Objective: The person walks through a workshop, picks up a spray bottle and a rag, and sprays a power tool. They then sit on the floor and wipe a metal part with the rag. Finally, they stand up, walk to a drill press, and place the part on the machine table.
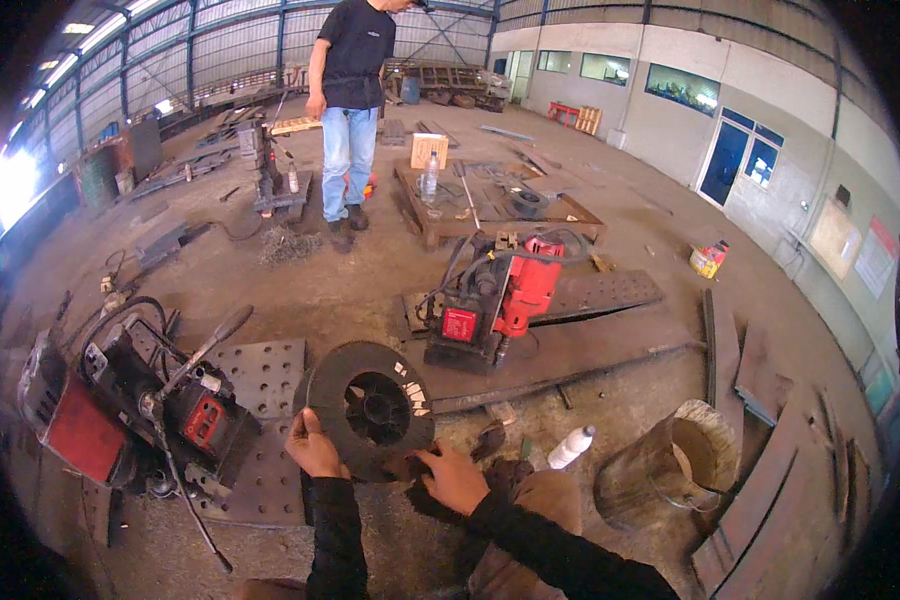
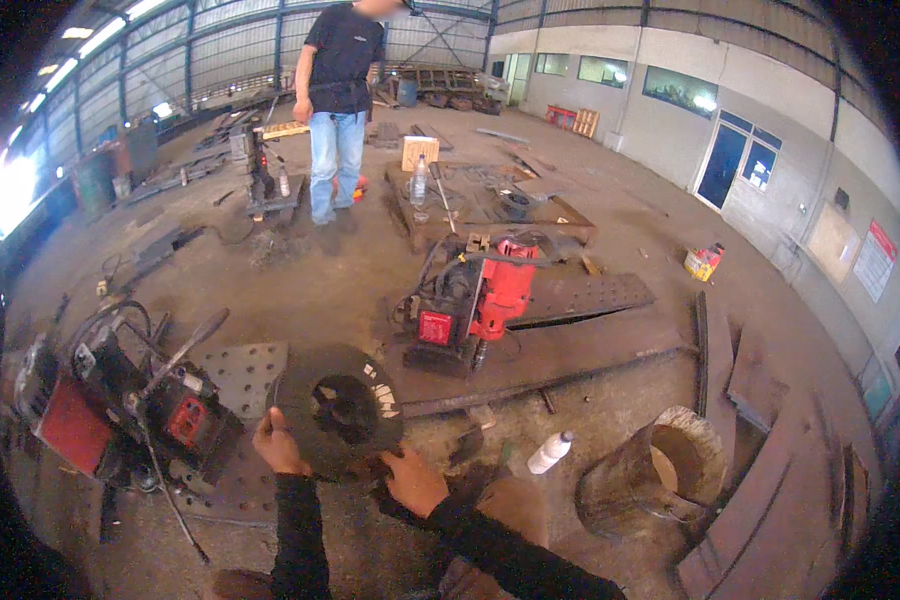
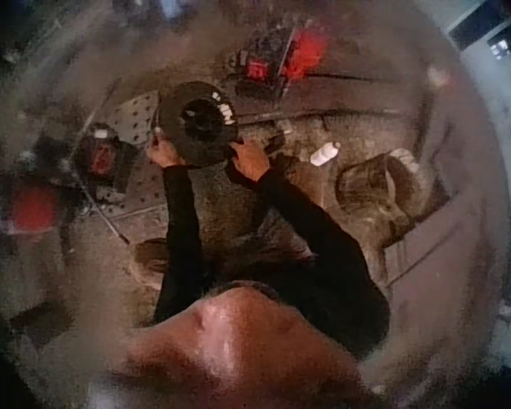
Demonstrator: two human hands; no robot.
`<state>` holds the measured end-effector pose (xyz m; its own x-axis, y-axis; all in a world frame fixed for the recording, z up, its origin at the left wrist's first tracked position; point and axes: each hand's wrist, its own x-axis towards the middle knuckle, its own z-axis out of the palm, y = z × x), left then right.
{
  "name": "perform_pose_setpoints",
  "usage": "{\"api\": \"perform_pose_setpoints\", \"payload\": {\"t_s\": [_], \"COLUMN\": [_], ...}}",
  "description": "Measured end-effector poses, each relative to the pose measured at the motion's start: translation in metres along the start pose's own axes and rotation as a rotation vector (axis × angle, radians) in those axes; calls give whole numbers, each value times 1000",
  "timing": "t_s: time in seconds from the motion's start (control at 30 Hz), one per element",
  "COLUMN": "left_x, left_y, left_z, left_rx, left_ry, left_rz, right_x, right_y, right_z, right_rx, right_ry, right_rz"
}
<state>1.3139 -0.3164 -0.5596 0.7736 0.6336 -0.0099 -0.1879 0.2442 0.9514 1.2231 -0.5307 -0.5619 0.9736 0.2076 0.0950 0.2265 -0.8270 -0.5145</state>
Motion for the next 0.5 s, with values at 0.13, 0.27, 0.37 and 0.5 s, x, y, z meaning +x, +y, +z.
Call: {"api": "perform_pose_setpoints", "payload": {"t_s": [0.13, 0.27, 0.37, 0.5], "left_x": [13, 0, -5, 16], "left_y": [5, 5, 19, 9], "left_z": [-11, -3, -3, -24], "left_rx": [83, 144, 74, 39], "left_ry": [9, 17, -62, -19], "left_rz": [135, 196, 146, 141], "right_x": [12, 17, 6, 13], "right_y": [-22, -54, -38, -15], "right_z": [-25, -12, 13, 25], "right_rx": [43, 179, 48, 52], "right_ry": [195, 259, 185, 139], "right_rz": [50, -244, -180, -50]}}
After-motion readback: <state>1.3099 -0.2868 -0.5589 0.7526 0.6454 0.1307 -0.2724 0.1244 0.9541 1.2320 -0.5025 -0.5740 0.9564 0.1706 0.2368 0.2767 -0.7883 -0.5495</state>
